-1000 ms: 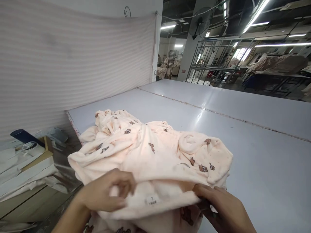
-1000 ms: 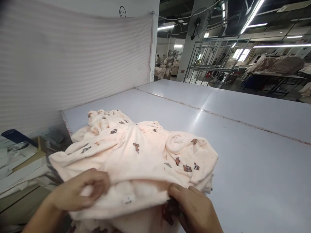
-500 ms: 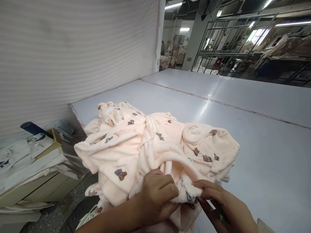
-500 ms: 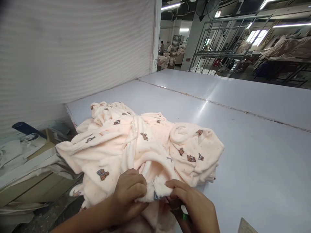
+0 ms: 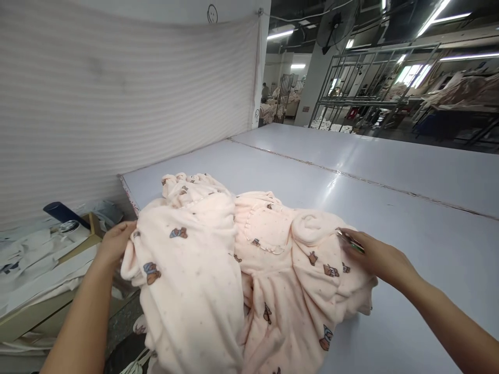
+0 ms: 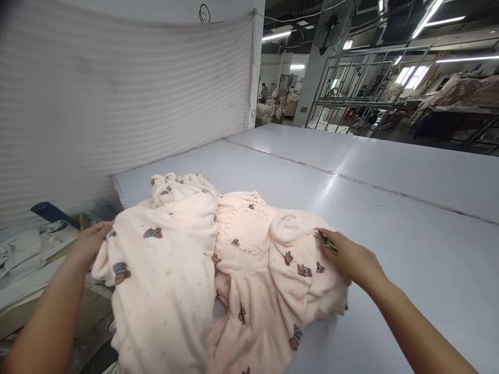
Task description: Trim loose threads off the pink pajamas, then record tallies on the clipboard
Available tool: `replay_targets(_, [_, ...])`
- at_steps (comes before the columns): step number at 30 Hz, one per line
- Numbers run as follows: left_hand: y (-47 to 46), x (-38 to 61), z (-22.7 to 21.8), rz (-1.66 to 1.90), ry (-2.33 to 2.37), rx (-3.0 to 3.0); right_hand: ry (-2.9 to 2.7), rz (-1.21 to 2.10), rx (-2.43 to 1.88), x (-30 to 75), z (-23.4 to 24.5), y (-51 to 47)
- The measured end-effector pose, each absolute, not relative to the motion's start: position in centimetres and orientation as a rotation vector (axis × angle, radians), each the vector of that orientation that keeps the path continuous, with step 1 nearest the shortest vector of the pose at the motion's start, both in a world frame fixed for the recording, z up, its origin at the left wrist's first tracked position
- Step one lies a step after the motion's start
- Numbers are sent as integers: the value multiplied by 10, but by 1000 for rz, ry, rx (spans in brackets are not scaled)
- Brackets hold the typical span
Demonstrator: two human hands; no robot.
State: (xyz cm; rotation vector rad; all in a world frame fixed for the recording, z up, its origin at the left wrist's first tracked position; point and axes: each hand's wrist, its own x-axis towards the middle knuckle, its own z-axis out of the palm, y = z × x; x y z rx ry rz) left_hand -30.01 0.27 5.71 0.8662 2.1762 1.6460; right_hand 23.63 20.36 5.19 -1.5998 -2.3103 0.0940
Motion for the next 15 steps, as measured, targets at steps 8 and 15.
replay_targets(8, [0, -250, 92, 1134, 2932, 1362, -2241, 70, -1668, 244, 55, 195])
replay_targets(15, [18, -93, 117, 1326, 1878, 2251, -2129, 127, -1814, 218, 59, 194])
